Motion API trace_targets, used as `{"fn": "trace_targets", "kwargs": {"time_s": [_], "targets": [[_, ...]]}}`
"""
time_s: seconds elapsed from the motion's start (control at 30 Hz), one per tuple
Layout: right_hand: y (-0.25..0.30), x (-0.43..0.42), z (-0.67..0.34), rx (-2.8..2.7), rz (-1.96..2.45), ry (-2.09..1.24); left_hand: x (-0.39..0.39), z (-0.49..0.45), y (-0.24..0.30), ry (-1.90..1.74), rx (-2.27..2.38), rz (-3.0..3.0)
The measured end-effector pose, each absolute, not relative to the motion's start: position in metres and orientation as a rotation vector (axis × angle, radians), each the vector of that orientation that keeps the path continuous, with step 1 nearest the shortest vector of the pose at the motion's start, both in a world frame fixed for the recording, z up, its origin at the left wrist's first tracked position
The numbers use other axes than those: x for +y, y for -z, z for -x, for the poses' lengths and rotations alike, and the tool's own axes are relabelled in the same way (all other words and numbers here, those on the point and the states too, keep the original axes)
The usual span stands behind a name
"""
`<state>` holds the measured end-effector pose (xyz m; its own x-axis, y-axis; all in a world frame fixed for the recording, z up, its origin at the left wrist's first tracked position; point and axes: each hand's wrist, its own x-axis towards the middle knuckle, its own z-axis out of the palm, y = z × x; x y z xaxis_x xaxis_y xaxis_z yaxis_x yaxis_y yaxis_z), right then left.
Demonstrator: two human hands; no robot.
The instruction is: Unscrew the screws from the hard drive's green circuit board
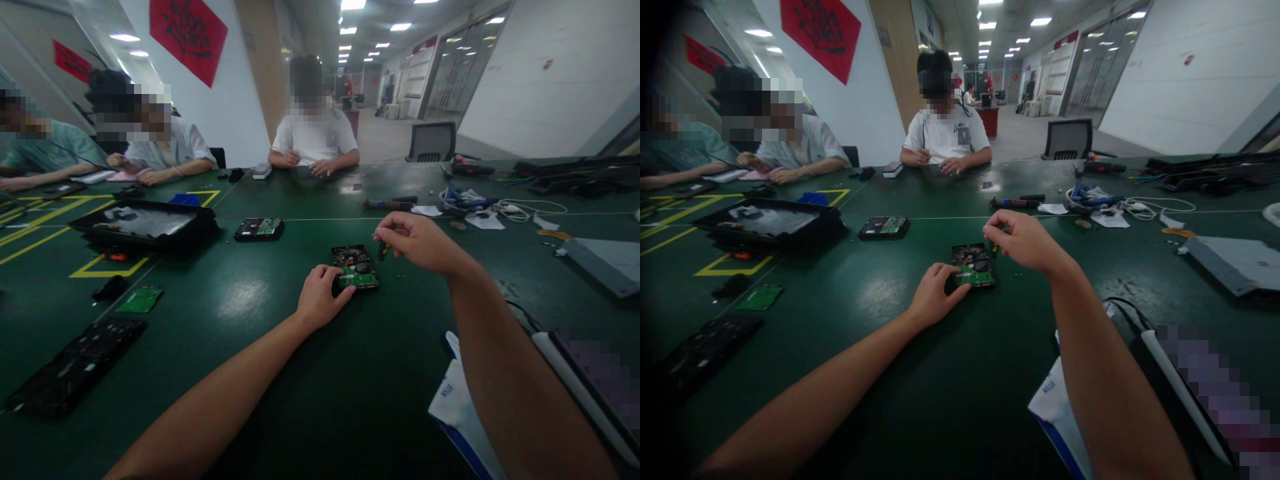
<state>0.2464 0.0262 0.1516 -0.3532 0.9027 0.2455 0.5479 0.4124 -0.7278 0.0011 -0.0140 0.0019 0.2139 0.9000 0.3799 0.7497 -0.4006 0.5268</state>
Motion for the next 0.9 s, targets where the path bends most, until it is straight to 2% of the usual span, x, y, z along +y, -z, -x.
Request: {"fn": "trace_targets", "kwargs": {"time_s": [0.2, 0.53, 0.9], "targets": [[-0.1522, 0.0262, -0.2445, -1.993, 1.218, -0.893, -0.0138, -0.0014, -0.0014, -0.954, 1.574, -2.253], [-0.1525, 0.0266, -0.2475, -2.027, 1.289, -0.691, -0.0136, -0.0016, -0.0038, -0.944, 1.577, -2.244], [-0.1543, 0.0257, -0.2453, -2.062, 1.235, -0.728, -0.0084, -0.0017, 0.0030, -1.030, 1.584, -2.196]]}}
